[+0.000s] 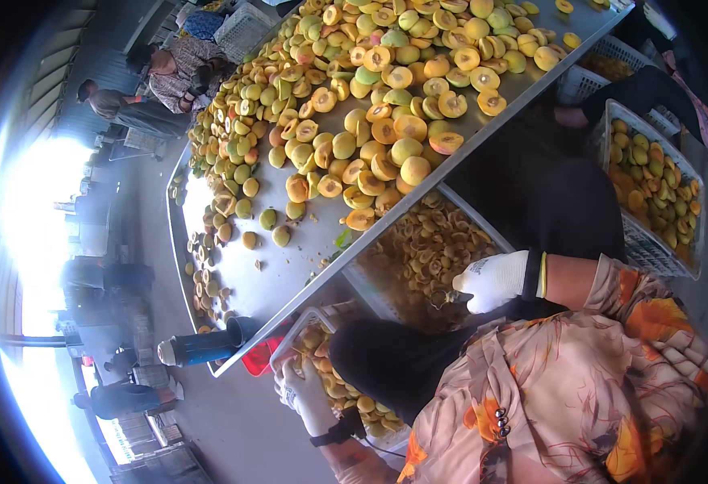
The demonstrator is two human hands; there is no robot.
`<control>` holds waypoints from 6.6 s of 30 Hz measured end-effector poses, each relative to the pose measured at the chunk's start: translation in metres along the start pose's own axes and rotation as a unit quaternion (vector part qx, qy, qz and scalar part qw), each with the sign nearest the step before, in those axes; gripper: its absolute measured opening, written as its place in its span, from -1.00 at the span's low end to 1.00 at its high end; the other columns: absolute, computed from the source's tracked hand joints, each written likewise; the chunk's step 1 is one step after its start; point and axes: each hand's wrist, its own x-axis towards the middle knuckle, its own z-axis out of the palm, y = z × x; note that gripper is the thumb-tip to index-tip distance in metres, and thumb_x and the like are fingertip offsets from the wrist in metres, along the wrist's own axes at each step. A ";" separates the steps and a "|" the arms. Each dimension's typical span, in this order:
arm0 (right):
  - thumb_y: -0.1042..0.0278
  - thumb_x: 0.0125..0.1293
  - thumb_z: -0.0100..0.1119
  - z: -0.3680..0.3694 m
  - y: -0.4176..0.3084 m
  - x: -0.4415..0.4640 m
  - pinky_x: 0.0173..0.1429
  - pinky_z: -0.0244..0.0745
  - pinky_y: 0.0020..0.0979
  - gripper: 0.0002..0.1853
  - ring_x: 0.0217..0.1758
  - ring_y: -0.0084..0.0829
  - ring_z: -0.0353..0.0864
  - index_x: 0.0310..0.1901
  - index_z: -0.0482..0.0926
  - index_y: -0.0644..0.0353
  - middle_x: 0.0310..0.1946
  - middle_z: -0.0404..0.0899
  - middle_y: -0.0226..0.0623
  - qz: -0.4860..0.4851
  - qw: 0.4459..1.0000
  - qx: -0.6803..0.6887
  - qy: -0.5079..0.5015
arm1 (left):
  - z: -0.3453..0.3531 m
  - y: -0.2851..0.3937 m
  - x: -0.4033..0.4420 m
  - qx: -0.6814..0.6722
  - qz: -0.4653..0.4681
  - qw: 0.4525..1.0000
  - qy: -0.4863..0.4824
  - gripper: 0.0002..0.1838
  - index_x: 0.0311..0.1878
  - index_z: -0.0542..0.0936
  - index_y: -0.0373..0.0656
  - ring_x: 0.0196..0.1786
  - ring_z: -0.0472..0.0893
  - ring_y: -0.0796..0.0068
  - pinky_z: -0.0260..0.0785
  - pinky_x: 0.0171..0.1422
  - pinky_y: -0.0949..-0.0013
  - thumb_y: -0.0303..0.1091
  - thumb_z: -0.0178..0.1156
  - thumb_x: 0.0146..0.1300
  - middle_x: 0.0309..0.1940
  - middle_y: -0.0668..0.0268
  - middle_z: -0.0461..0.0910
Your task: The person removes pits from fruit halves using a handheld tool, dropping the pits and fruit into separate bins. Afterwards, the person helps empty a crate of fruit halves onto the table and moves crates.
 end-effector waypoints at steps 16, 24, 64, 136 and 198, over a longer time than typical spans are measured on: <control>0.25 0.29 0.16 0.001 0.010 0.016 -0.09 0.55 0.01 -0.68 -0.20 0.15 0.69 -0.04 0.50 0.28 -0.34 0.67 0.13 -0.039 0.979 0.068 0.191 | 0.125 0.217 0.141 -0.140 0.114 0.939 -0.291 -0.52 -0.12 0.69 -0.36 -0.23 0.76 0.23 0.56 -0.10 0.23 -0.11 0.37 0.06 -0.27 0.01 0.76; 0.20 0.31 0.32 0.004 -0.027 0.022 -0.07 0.54 -0.10 -0.62 -0.11 0.03 0.72 0.02 0.53 0.30 -0.22 0.69 0.09 -0.157 0.910 0.240 0.299 | 0.066 0.179 0.062 -0.516 0.041 0.833 -0.196 -0.73 -0.06 0.54 -0.33 -0.19 0.62 0.33 0.51 -0.08 0.32 -0.38 0.25 0.24 -0.19 0.18 0.62; 0.35 0.37 0.21 0.049 -0.103 -0.011 -0.20 0.59 -0.07 -0.76 -0.29 0.08 0.71 -0.02 0.51 0.26 -0.29 0.66 0.03 -0.226 0.882 0.142 0.388 | 0.001 0.214 -0.067 -0.682 0.022 0.730 -0.040 -0.52 0.10 0.60 -0.36 -0.27 0.62 0.46 0.51 -0.15 0.40 -0.04 0.00 0.62 -0.23 0.15 0.70; 0.42 0.32 0.17 0.032 -0.102 -0.017 0.03 0.58 -0.13 -0.70 -0.09 0.01 0.71 0.07 0.50 0.29 -0.18 0.67 0.04 -0.310 0.874 0.161 0.338 | -0.008 0.226 -0.055 -0.674 0.043 0.734 -0.068 -0.55 0.01 0.59 -0.39 -0.33 0.67 0.31 0.57 -0.19 0.32 -0.07 0.06 0.55 -0.33 0.07 0.69; 0.30 0.28 0.29 0.000 -0.020 0.003 -0.20 0.53 -0.05 -0.66 -0.27 0.11 0.70 -0.01 0.44 0.23 -0.39 0.65 0.05 -0.156 0.896 0.215 0.355 | 0.091 0.209 0.054 -0.580 0.009 0.782 -0.227 -0.68 0.08 0.59 -0.41 -0.10 0.66 0.29 0.56 0.04 0.27 -0.45 0.15 0.30 -0.08 0.13 0.64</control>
